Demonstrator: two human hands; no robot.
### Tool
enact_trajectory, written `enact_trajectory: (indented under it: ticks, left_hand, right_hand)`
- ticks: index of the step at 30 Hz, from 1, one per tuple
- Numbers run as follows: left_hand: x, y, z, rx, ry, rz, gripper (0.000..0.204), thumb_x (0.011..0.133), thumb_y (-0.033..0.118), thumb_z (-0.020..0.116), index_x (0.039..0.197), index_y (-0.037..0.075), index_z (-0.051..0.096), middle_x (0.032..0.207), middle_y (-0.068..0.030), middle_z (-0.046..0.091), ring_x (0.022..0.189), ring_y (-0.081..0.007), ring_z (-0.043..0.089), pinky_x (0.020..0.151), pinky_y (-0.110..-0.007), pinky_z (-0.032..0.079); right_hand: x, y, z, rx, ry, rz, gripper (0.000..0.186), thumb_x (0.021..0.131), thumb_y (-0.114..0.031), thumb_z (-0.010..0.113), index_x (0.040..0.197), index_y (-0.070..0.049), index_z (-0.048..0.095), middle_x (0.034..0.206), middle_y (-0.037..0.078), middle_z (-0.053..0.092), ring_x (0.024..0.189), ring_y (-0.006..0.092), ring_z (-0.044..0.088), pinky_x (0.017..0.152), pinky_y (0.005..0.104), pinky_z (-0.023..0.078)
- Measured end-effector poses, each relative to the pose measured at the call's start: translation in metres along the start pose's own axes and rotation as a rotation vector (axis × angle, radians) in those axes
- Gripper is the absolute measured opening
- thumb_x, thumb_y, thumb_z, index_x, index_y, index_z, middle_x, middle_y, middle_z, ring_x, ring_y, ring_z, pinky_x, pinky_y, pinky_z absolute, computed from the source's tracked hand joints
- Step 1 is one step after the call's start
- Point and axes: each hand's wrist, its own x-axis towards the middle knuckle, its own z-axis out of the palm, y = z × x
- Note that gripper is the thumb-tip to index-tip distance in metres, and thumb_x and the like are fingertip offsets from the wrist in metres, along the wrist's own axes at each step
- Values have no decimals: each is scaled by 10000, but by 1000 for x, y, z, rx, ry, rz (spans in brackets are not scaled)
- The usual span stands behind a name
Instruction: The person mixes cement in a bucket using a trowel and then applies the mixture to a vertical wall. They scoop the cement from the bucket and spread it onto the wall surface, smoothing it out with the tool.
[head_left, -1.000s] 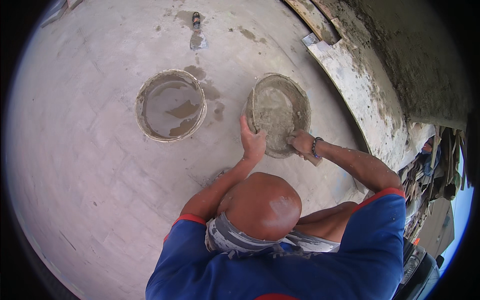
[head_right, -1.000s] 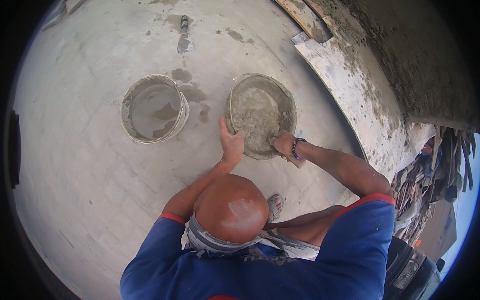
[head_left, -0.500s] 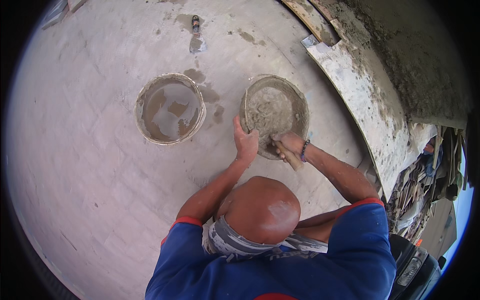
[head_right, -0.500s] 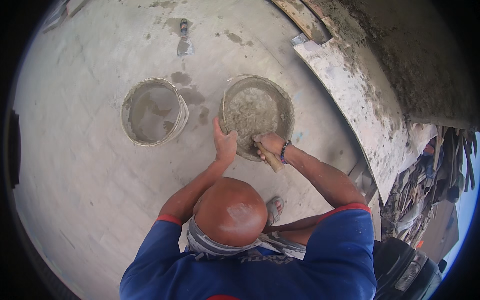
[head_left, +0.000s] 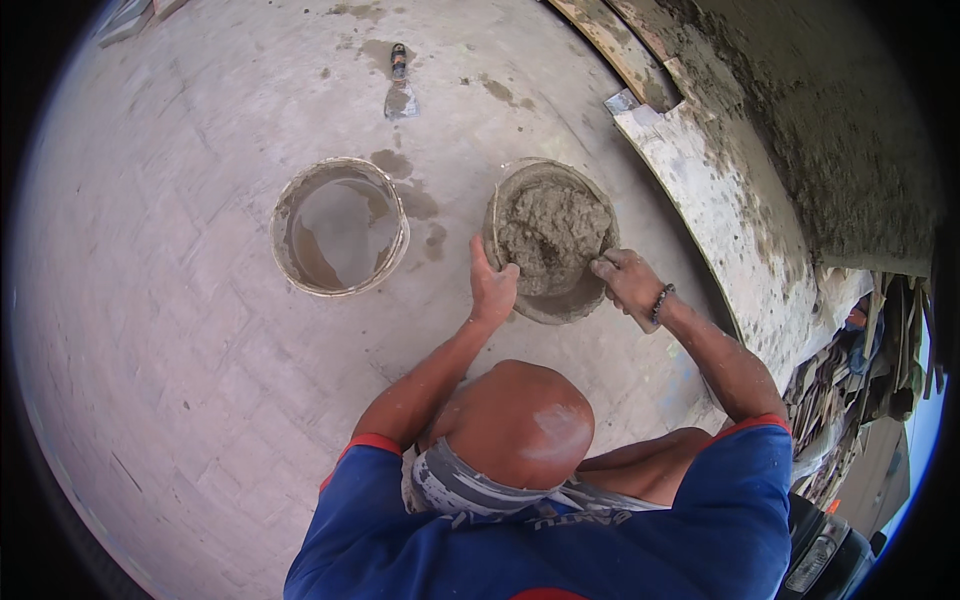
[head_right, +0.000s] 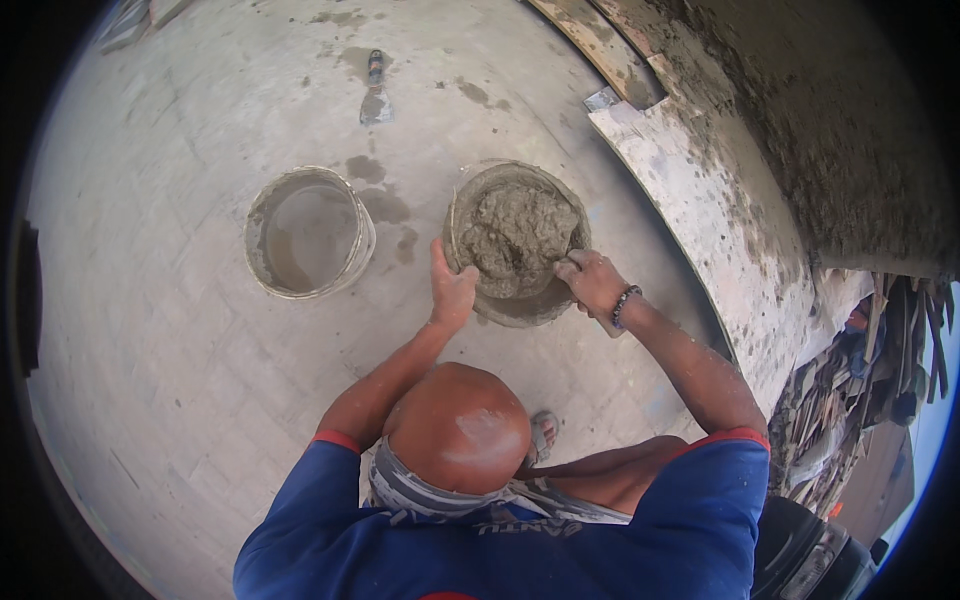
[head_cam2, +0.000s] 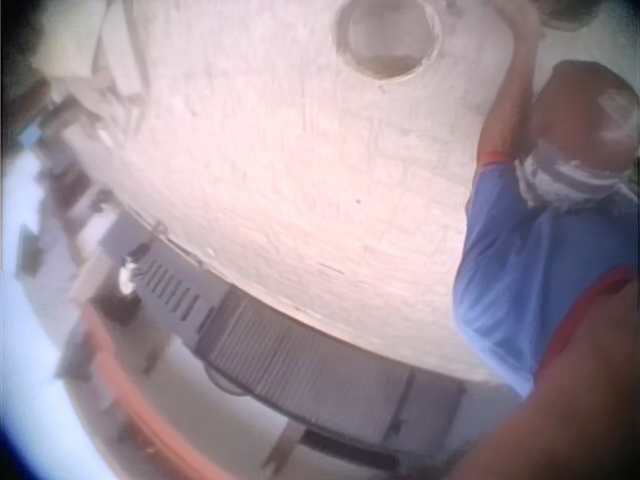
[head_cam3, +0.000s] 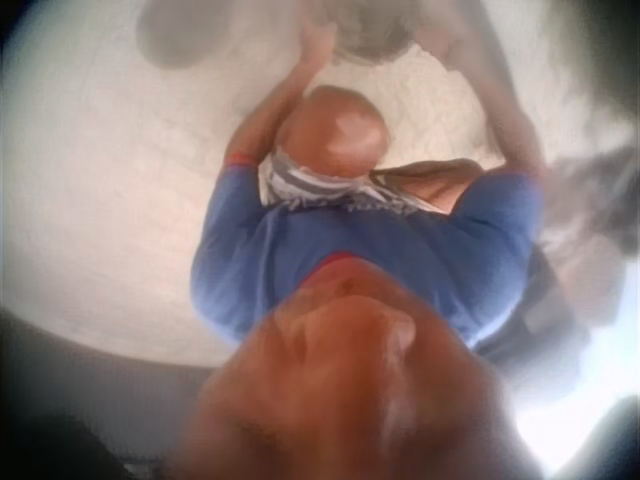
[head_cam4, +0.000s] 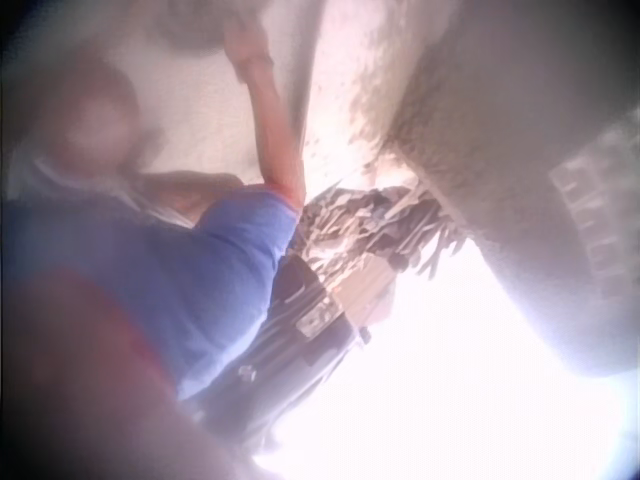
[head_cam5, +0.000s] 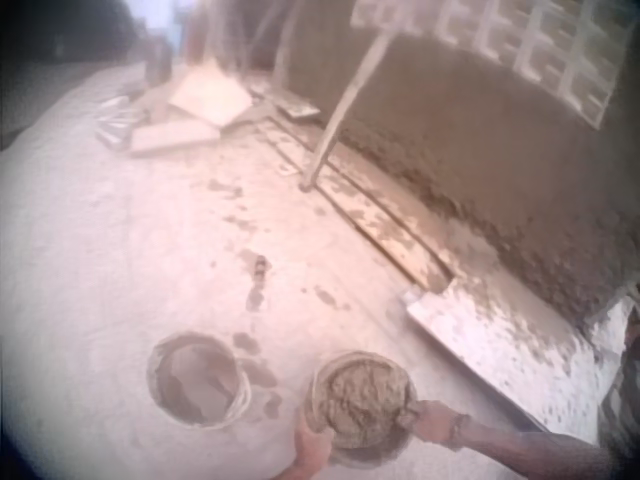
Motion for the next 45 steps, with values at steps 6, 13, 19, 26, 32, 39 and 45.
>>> enact_trajectory:
  ticks: [6, 13, 19, 26, 32, 39, 45]
  left_hand:
    - [0, 14, -1, 9, -15, -20, 529, 745, -114, 497, 1253, -17, 387, 1104, -122, 552, 1009, -184, 556, 892, -290, 447]
    - [4, 15, 1, 43, -19, -18, 504, 733, -126, 497, 1215, -13, 402, 1085, -125, 546, 1001, -187, 558, 889, -288, 446]
    - [-3, 26, 2, -16, -24, -36, 501, 740, -120, 497, 1219, -8, 402, 1094, -126, 550, 1021, -196, 556, 906, -297, 443]
    - [0, 10, 0, 97, 25, -34, 510, 764, -91, 519, 1250, -5, 393, 1120, -142, 563, 1040, -211, 559, 919, -316, 443]
    - [4, -4, -6, 21, -2, -7, 515, 750, -95, 519, 1244, -2, 407, 1105, -129, 575, 1013, -208, 567, 913, -317, 445]
    - [1, 12, 3, -25, -34, -44, 543, 740, -138, 470, 1259, 5, 403, 1136, -116, 534, 1039, -181, 540, 936, -292, 430]
    - [-1, 8, -1, 154, 46, -39, 561, 731, -106, 504, 1273, -4, 401, 1134, -144, 555, 1073, -211, 540, 951, -313, 418]
  right_hand:
    - [2, -27, -27, -1052, 204, -339, 203, 815, -103, 560, 960, 0, 660, 823, 211, 679, 818, 314, 686, 676, 396, 557]
    - [7, -4, 29, -1093, 152, -435, 176, 798, -56, 570, 914, 17, 681, 830, 229, 673, 872, 346, 679, 730, 423, 573]
    - [1, -5, 50, -1096, 84, -473, 153, 797, -47, 567, 845, 0, 705, 876, 197, 691, 894, 329, 686, 733, 429, 570]
    - [-5, -5, 69, -1050, 75, -445, 127, 767, -41, 583, 843, 8, 673, 815, 201, 686, 835, 353, 690, 713, 439, 561]
    - [-36, -47, 4, -1261, -63, -503, 164, 789, -50, 556, 894, 10, 666, 791, 205, 679, 806, 340, 693, 708, 437, 557]
    - [58, -40, -8, -1336, 181, -337, 184, 810, -122, 580, 887, -22, 714, 821, 189, 701, 817, 316, 706, 714, 424, 570]
    - [85, 3, -11, -1131, -211, -222, 285, 840, -173, 536, 987, 31, 669, 817, 218, 687, 807, 330, 698, 689, 433, 567]
